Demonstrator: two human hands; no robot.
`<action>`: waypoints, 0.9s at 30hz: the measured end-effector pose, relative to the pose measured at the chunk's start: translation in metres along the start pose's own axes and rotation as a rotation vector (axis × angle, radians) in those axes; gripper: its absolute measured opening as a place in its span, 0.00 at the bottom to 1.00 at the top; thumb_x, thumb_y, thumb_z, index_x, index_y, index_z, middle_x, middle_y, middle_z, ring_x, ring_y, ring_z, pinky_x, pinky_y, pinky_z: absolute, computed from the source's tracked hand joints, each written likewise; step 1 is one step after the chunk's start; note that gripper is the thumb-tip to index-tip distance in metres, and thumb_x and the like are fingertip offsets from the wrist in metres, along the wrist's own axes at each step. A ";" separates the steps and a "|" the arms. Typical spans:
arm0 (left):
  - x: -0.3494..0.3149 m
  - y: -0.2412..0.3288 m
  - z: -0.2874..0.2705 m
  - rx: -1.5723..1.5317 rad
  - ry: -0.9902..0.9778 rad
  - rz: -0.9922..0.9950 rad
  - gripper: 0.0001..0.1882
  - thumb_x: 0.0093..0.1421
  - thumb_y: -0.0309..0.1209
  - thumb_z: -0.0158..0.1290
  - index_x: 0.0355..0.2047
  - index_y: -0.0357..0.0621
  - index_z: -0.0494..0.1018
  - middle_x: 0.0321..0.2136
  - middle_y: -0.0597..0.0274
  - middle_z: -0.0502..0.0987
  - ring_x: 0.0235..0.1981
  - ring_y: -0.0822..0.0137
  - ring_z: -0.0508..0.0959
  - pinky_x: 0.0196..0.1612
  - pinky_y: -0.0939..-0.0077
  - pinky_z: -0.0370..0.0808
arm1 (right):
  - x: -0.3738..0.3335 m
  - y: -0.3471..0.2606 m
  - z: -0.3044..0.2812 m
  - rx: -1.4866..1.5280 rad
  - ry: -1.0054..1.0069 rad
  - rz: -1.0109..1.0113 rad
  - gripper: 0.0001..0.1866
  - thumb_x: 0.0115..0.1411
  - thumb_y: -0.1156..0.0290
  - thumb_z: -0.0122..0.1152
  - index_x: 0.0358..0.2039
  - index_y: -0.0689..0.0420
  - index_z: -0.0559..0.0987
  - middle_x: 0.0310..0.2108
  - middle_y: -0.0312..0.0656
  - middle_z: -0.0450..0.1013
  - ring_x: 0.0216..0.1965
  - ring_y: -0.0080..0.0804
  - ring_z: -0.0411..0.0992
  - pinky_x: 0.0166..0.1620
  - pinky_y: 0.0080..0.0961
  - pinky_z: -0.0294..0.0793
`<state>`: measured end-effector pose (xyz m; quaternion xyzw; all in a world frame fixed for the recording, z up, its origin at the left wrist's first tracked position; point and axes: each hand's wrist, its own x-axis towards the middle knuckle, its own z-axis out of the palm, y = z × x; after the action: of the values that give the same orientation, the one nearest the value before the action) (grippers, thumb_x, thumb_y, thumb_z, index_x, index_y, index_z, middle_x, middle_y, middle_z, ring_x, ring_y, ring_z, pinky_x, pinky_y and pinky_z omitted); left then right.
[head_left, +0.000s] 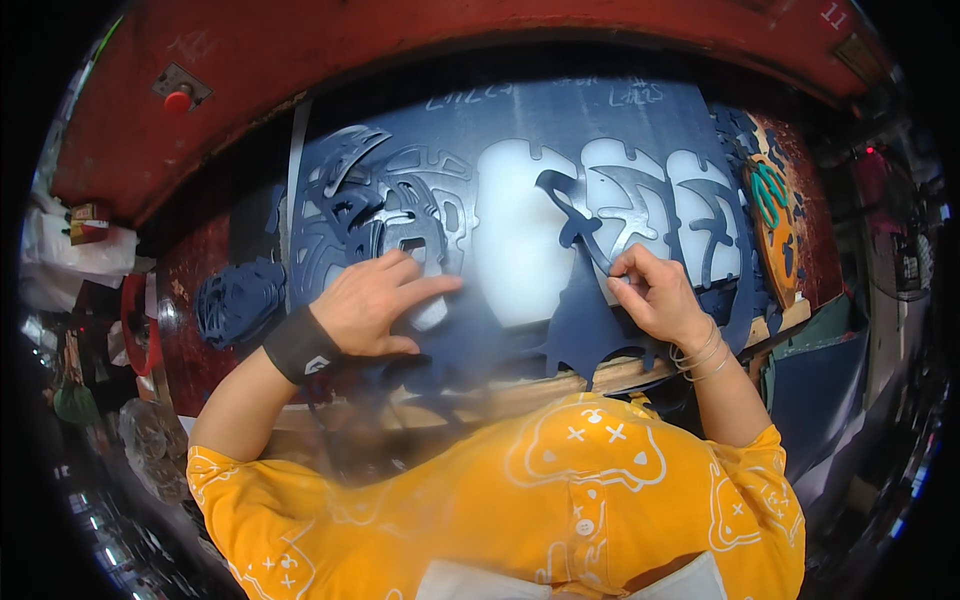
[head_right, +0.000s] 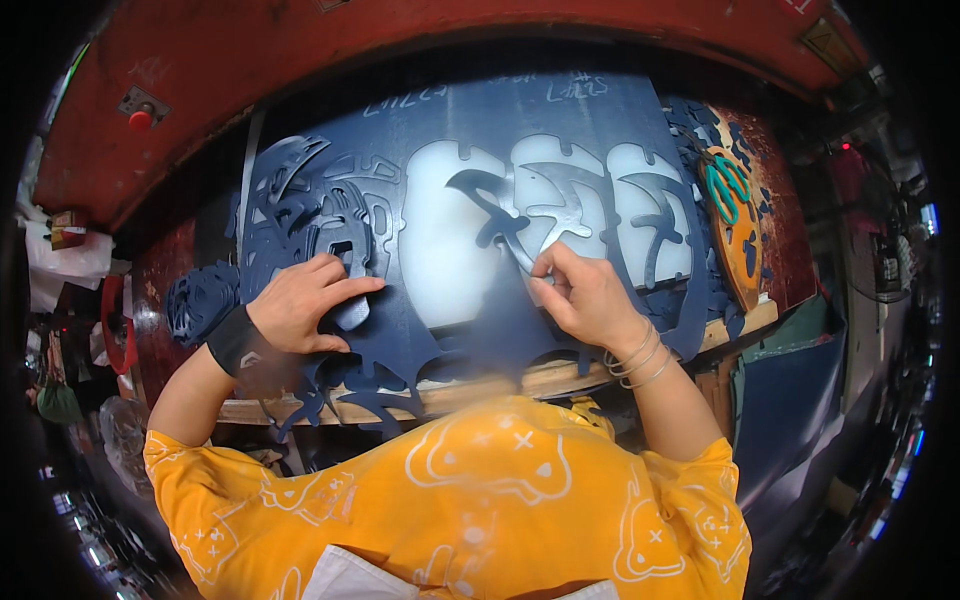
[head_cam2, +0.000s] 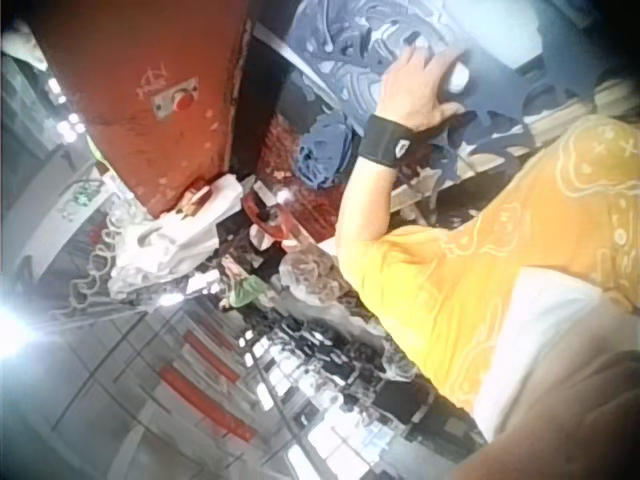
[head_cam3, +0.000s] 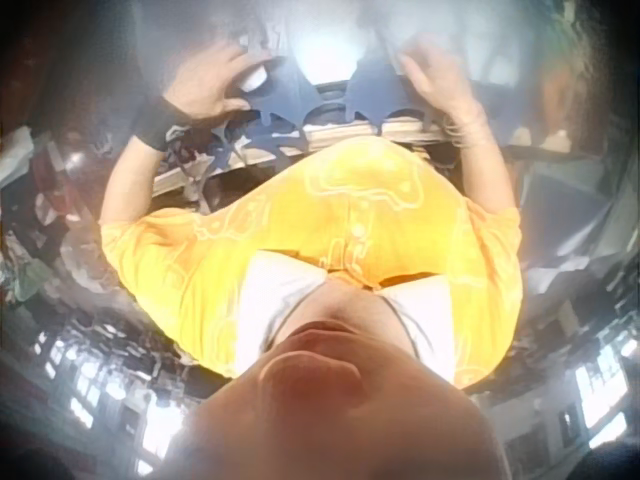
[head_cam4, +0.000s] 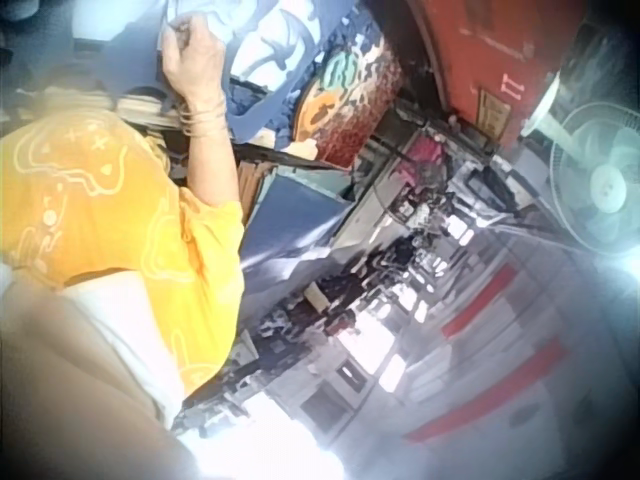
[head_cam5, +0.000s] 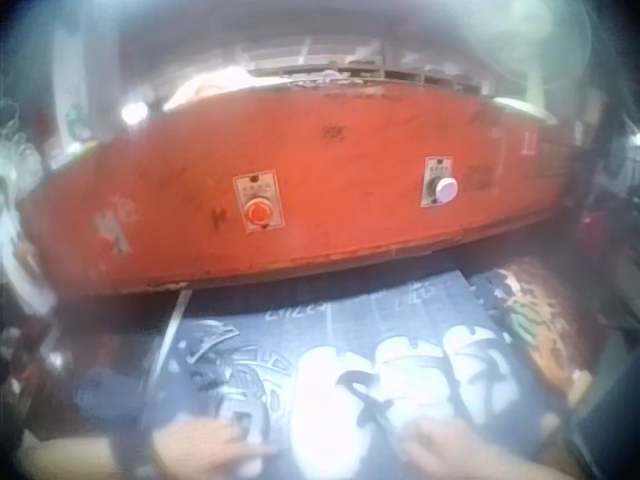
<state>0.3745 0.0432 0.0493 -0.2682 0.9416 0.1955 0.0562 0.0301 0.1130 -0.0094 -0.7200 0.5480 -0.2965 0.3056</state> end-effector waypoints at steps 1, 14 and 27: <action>-0.003 0.001 0.007 0.005 0.022 -0.004 0.45 0.37 0.32 0.68 0.58 0.56 0.62 0.36 0.56 0.69 0.40 0.54 0.71 0.42 0.63 0.72 | 0.002 -0.005 -0.003 -0.031 0.026 -0.031 0.07 0.53 0.73 0.62 0.32 0.57 0.73 0.12 0.38 0.63 0.13 0.26 0.64 0.20 0.21 0.63; -0.014 -0.013 0.014 -0.233 0.042 0.042 0.36 0.37 0.35 0.60 0.52 0.53 0.69 0.35 0.57 0.70 0.40 0.57 0.71 0.45 0.65 0.70 | 0.019 -0.041 0.013 -0.017 -0.080 -0.259 0.06 0.53 0.72 0.61 0.32 0.57 0.75 0.24 0.43 0.72 0.24 0.40 0.72 0.28 0.29 0.72; 0.002 -0.019 0.044 -0.072 0.476 0.159 0.22 0.45 0.32 0.61 0.44 0.49 0.74 0.26 0.61 0.73 0.28 0.57 0.75 0.27 0.69 0.74 | 0.093 -0.088 0.050 0.125 -0.144 -0.462 0.05 0.54 0.73 0.60 0.30 0.59 0.75 0.26 0.42 0.72 0.27 0.35 0.73 0.32 0.26 0.73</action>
<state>0.3832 0.0447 0.0025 -0.2334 0.9390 0.1639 -0.1923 0.1425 0.0472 0.0342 -0.8252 0.3259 -0.3398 0.3121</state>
